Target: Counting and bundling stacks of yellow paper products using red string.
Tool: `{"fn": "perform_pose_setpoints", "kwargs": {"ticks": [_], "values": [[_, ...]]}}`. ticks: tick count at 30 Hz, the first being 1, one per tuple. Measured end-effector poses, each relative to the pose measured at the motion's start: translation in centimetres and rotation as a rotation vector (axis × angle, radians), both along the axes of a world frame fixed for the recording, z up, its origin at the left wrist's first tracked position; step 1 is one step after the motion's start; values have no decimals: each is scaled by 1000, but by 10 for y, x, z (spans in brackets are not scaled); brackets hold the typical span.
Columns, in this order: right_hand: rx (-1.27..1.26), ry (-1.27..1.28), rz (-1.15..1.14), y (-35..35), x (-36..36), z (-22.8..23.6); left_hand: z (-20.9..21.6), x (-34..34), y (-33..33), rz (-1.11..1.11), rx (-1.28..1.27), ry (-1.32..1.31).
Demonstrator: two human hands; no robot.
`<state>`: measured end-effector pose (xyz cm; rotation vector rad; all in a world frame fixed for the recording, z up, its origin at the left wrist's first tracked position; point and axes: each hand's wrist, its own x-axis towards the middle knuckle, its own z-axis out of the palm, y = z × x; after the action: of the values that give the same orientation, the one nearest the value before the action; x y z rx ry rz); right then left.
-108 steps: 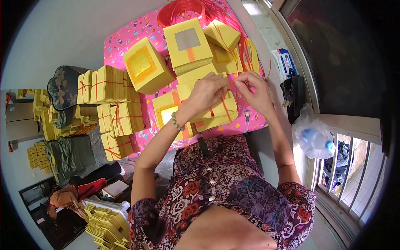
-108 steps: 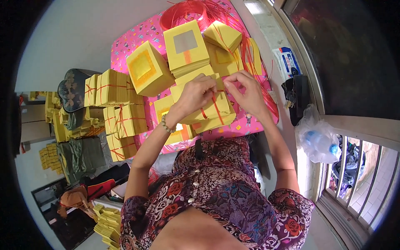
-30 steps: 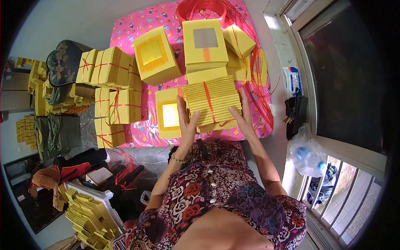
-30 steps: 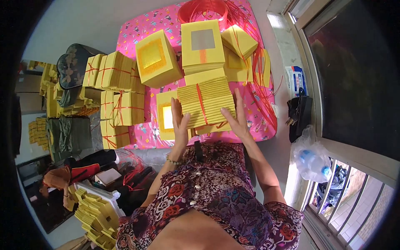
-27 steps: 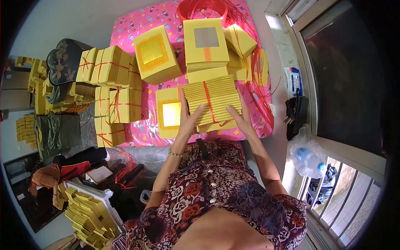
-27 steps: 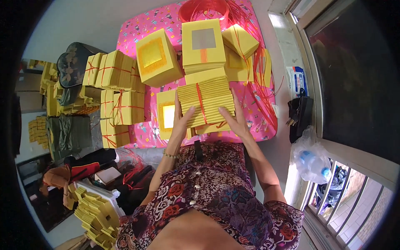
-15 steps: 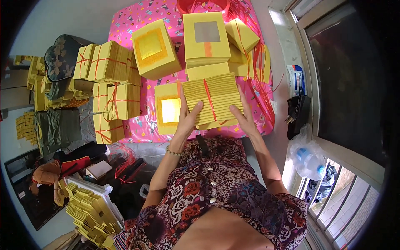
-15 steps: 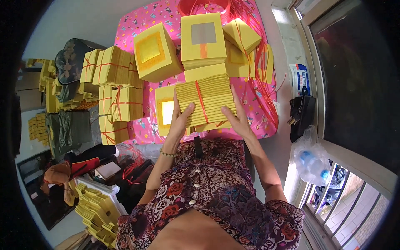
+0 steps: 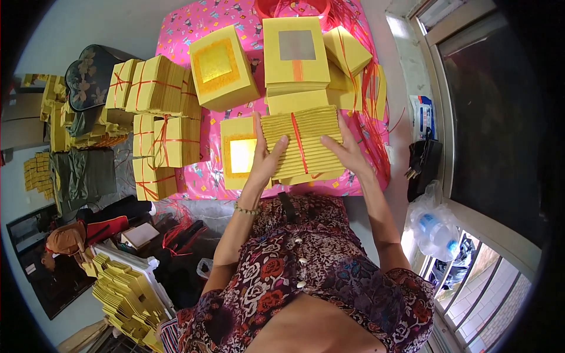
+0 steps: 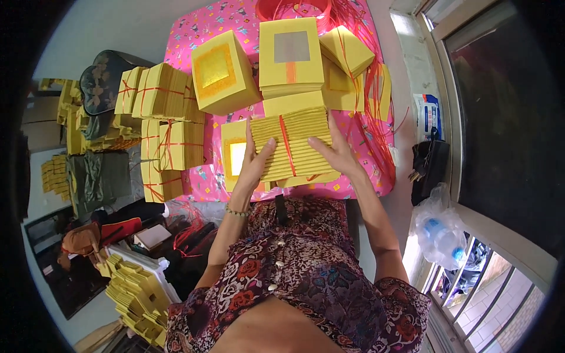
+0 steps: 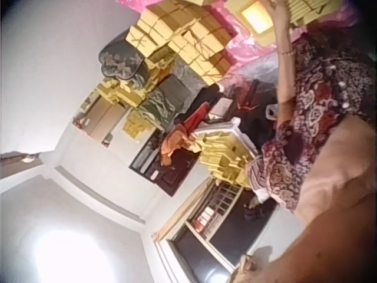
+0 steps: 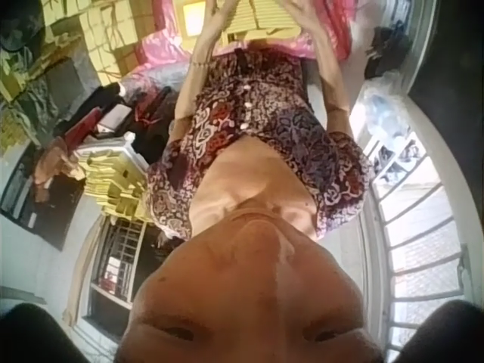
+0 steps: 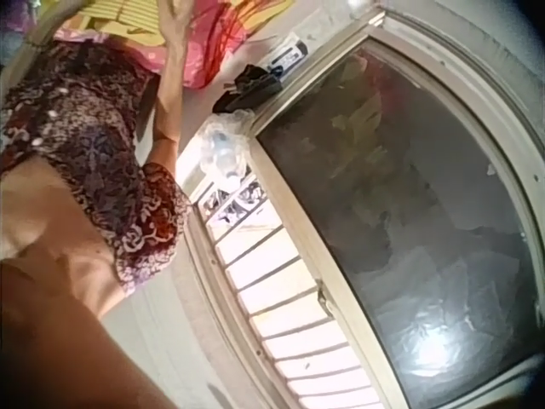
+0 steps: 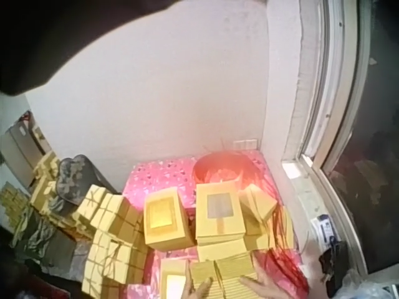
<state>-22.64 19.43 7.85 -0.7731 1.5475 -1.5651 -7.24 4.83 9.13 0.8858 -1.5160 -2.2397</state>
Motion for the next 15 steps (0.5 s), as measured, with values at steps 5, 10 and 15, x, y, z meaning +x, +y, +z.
{"fn": "perform_pose_setpoints", "kwargs": {"ticks": [5, 10, 15], "values": [[-12, 98, -7, 2, 6, 2, 0, 4, -3, -32, -35, 18], [22, -5, -95, -4, 7, 10, 5, -1, -3, -26, 4, 4], [87, -95, -268, -16, -8, 4, -6, 0, -4, -20, -79, -10]]}}
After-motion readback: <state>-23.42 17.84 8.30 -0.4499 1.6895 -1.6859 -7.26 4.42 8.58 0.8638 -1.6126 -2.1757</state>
